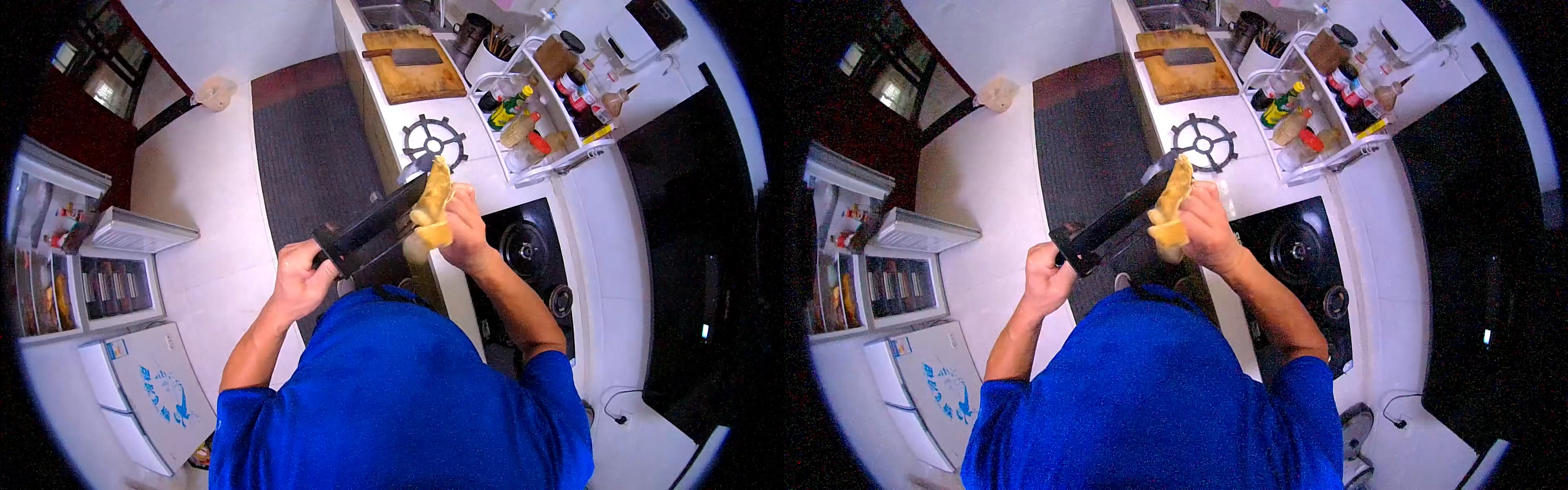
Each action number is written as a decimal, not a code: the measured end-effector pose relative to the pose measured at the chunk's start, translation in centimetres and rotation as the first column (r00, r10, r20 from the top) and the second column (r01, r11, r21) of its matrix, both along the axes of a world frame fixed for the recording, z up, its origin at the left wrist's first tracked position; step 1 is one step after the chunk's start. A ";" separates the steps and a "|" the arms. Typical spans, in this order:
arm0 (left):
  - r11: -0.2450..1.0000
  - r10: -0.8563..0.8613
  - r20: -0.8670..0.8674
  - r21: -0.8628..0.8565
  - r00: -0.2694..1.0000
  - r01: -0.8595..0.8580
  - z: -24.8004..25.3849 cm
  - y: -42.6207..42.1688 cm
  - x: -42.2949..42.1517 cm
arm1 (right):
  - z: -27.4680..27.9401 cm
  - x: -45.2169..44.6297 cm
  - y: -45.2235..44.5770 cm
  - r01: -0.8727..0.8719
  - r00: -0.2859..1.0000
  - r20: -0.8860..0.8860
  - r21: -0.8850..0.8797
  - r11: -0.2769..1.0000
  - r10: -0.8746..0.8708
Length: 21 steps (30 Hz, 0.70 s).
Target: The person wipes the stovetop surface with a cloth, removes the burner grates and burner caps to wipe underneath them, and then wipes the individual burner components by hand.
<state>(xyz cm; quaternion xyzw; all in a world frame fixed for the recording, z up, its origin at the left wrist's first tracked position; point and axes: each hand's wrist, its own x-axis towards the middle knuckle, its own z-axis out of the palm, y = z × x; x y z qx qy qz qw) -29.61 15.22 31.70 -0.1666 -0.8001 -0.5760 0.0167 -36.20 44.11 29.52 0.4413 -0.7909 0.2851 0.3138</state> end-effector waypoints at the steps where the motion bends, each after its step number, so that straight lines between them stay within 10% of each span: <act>1: 1.000 0.030 0.018 0.010 0.999 -0.030 -0.3 -0.1 -0.2 | -0.8 0.4 0.1 0.077 0.986 0.161 -0.267 0.961 -0.034; 3: 0.998 0.055 -0.041 -0.009 0.998 -0.055 -1.4 -0.2 -0.2 | -0.2 1.5 0.2 0.400 0.826 0.558 -0.683 0.611 0.082; 5: 0.996 0.085 -0.094 -0.025 0.992 -0.088 -1.8 -0.6 -0.1 | 2.2 0.2 1.2 0.454 0.832 0.511 -0.851 0.263 0.218; 10: 0.984 -0.076 -0.354 -0.180 0.932 0.012 -0.5 -0.9 -0.4 | 3.5 -1.1 3.4 0.519 0.671 0.736 -0.555 0.650 0.093; 13: 0.970 -0.215 -0.418 -0.200 0.882 0.141 0.2 -0.5 -1.0 | 4.8 -2.7 1.6 0.131 0.665 0.745 -0.181 0.975 0.049; 14: 0.966 -0.238 -0.423 -0.199 0.874 0.167 0.9 -0.5 -1.2 | 4.5 -2.6 1.2 0.204 0.405 0.889 -0.314 0.927 0.212; 15: 0.966 -0.237 -0.423 -0.194 0.875 0.168 0.7 -0.7 -1.5 | 4.5 -2.6 1.2 0.206 0.404 0.891 -0.310 0.928 0.208; 17: 0.946 -0.305 -0.426 -0.240 0.852 0.218 0.0 -1.9 -1.9 | 4.4 -2.7 0.9 0.074 0.649 0.757 -0.167 0.983 0.080; 21: 0.866 -0.385 -0.208 -0.419 0.899 0.274 1.0 -3.8 -2.9 | 4.3 -1.6 -0.4 0.233 0.713 0.700 -0.175 0.957 -0.046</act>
